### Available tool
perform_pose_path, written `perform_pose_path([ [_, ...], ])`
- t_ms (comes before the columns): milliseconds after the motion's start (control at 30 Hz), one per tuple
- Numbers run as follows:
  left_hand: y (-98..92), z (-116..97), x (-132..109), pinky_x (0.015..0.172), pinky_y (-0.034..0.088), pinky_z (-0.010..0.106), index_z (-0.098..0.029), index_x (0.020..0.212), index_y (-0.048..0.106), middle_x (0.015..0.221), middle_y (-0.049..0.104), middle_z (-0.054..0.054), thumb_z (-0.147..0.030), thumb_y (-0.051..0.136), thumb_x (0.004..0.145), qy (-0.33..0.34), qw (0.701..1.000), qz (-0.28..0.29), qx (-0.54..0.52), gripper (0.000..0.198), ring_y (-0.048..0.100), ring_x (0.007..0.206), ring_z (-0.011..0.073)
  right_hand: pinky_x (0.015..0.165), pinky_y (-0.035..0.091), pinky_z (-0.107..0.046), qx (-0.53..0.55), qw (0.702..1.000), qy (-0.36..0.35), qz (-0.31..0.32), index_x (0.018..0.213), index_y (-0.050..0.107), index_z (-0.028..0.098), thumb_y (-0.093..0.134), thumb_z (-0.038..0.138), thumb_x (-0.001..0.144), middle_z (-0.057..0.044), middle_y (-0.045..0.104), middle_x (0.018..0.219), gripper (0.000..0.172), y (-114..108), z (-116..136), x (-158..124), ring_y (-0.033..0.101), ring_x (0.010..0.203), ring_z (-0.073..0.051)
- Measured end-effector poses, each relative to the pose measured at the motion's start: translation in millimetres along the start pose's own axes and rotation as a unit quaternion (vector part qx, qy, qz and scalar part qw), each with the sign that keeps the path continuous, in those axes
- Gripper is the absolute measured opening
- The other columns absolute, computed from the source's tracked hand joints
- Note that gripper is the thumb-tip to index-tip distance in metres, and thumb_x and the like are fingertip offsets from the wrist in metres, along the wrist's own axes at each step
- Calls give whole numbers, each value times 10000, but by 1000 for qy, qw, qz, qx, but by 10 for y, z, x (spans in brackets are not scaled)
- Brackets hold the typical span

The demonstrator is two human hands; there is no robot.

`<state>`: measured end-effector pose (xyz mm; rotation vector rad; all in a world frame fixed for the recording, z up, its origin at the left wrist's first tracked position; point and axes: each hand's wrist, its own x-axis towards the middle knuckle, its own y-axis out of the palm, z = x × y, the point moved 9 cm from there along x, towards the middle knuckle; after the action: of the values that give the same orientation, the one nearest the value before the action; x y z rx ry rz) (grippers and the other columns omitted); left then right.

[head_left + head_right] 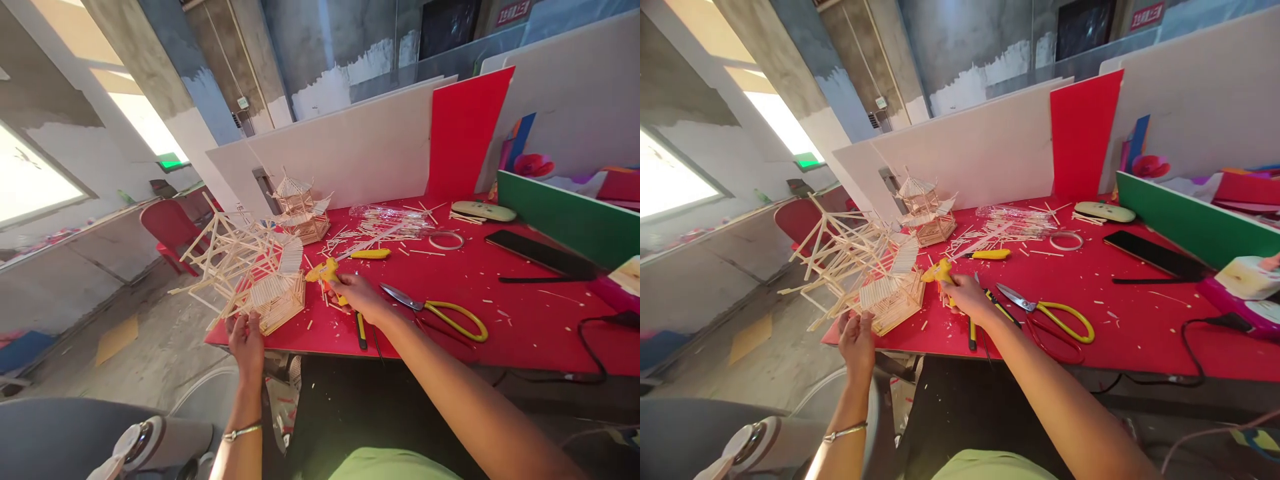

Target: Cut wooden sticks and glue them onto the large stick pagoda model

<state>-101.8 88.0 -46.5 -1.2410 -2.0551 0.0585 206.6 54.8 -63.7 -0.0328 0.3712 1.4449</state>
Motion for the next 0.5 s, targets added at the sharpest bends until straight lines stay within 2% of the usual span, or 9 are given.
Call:
perform_pose_path([
  [67,-22,13,6,1058,359,383,-209,703,638,1092,613,68,-464,564,858,0,1000,-3,-4,307,496,1232,260,523,494,-208,11,999,-25,-21,944,649,163,633,418,914,-10,661,826,257,-94,75,-80,618,659,-115],
  [133,-29,27,10,1037,382,375,-209,691,638,1091,626,70,-485,564,855,-3,1000,-2,-12,329,506,1224,259,453,437,-173,25,998,-48,-41,871,647,188,665,470,867,4,651,749,283,-162,171,-125,599,614,-107],
  [300,-30,61,13,1026,396,370,-196,745,675,1145,625,87,-526,573,845,-10,999,5,-34,359,516,1219,261,437,442,-163,43,995,-73,-46,894,655,211,690,486,818,-10,669,790,287,-162,333,-156,598,639,-114],
  [500,-45,120,33,1010,414,381,-197,753,688,1115,630,90,-554,607,810,-17,999,2,-47,371,541,1183,271,406,403,-166,38,996,-82,-10,820,656,196,740,556,733,-12,645,738,379,-95,343,-316,567,588,-111],
])
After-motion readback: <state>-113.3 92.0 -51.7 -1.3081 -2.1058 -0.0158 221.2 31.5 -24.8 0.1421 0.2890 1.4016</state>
